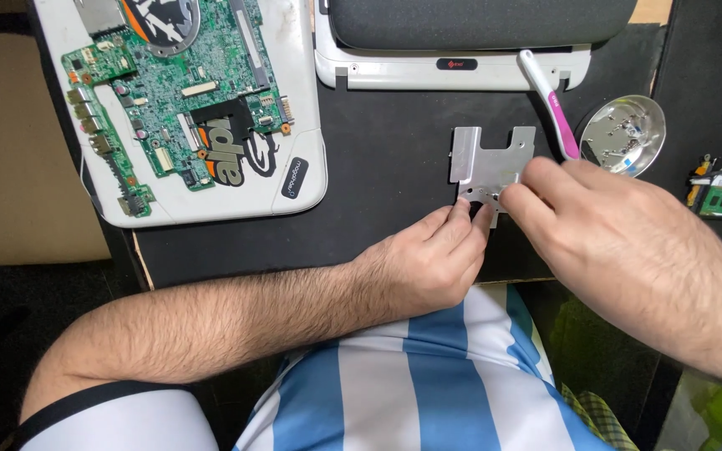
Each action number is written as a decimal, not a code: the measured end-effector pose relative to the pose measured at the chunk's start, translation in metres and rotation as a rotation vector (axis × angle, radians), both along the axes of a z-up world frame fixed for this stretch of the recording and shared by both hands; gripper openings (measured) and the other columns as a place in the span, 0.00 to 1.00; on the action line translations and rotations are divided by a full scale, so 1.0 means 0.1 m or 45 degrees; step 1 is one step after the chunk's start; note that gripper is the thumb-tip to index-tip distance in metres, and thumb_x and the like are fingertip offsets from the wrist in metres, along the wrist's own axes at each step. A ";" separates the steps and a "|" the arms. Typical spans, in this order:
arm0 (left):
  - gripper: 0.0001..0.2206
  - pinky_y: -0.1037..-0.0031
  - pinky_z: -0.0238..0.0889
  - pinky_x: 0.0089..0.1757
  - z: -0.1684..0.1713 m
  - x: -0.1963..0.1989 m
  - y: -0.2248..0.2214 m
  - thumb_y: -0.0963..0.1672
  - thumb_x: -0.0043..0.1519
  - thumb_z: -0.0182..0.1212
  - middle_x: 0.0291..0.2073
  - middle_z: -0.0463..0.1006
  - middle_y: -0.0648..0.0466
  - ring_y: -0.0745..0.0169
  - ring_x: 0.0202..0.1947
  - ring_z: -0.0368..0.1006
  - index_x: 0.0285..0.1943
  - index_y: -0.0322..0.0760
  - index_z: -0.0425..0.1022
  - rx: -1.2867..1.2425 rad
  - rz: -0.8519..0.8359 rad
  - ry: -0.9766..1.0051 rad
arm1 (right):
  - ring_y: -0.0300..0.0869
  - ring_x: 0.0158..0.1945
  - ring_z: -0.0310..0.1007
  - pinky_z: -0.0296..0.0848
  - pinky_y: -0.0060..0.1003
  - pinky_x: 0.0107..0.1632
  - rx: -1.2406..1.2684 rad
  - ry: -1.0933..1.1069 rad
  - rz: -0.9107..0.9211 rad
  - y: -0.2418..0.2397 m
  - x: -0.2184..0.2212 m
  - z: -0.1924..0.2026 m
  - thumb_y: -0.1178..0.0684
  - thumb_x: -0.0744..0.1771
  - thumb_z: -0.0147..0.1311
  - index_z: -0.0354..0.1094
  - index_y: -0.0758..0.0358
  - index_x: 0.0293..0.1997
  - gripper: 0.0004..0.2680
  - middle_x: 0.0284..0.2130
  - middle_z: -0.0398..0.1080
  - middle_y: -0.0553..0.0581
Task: Cleaning a laptop fan with a brush and then assembling it with a metal bracket using a screwdriver on a repair bench.
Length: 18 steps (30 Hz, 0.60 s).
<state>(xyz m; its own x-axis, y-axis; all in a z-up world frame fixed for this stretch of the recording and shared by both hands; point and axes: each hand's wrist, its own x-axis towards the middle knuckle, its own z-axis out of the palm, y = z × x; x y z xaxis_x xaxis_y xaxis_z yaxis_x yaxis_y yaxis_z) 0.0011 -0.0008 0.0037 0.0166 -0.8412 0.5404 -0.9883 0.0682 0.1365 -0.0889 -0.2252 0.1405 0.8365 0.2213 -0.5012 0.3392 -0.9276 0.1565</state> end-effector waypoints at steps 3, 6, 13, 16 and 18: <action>0.18 0.65 0.83 0.64 -0.03 0.00 0.01 0.38 0.81 0.53 0.56 0.92 0.44 0.45 0.60 0.88 0.69 0.23 0.89 0.009 -0.010 -0.006 | 0.49 0.38 0.74 0.80 0.48 0.48 0.111 -0.060 0.019 -0.03 0.01 -0.07 0.68 0.71 0.62 0.66 0.51 0.39 0.12 0.34 0.69 0.51; 0.19 0.65 0.83 0.63 -0.07 -0.02 -0.01 0.39 0.81 0.51 0.56 0.91 0.44 0.46 0.59 0.87 0.70 0.22 0.89 0.000 0.001 0.005 | 0.50 0.39 0.78 0.83 0.49 0.47 0.080 -0.008 -0.038 -0.03 -0.04 -0.14 0.62 0.70 0.63 0.68 0.50 0.42 0.08 0.33 0.72 0.49; 0.18 0.67 0.83 0.59 -0.05 0.01 -0.04 0.39 0.81 0.52 0.53 0.90 0.44 0.47 0.56 0.87 0.66 0.22 0.90 -0.019 -0.014 -0.003 | 0.43 0.27 0.83 0.70 0.45 0.25 -0.191 -0.029 -0.209 -0.01 -0.04 -0.18 0.35 0.84 0.52 0.67 0.43 0.37 0.19 0.24 0.73 0.37; 0.18 0.66 0.82 0.61 -0.03 0.03 -0.03 0.40 0.82 0.53 0.56 0.90 0.44 0.46 0.58 0.87 0.67 0.23 0.90 0.012 -0.038 -0.018 | 0.48 0.21 0.79 0.69 0.48 0.24 -0.217 0.004 -0.279 0.00 -0.02 -0.13 0.36 0.85 0.49 0.65 0.45 0.39 0.19 0.19 0.75 0.43; 0.17 0.64 0.83 0.61 -0.03 0.03 -0.03 0.39 0.82 0.53 0.54 0.90 0.44 0.45 0.58 0.88 0.66 0.22 0.90 -0.001 -0.040 0.016 | 0.48 0.22 0.81 0.78 0.46 0.21 -0.074 0.045 -0.184 -0.01 0.05 -0.04 0.40 0.79 0.52 0.62 0.46 0.51 0.08 0.36 0.69 0.46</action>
<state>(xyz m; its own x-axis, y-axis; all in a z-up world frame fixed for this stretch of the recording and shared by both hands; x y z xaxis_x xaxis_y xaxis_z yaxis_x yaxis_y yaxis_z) 0.0039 -0.0038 0.0009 -0.0030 -0.8409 0.5412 -0.9838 0.0995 0.1491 -0.0844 -0.2261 0.1367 0.8392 0.0699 -0.5393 0.2091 -0.9569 0.2014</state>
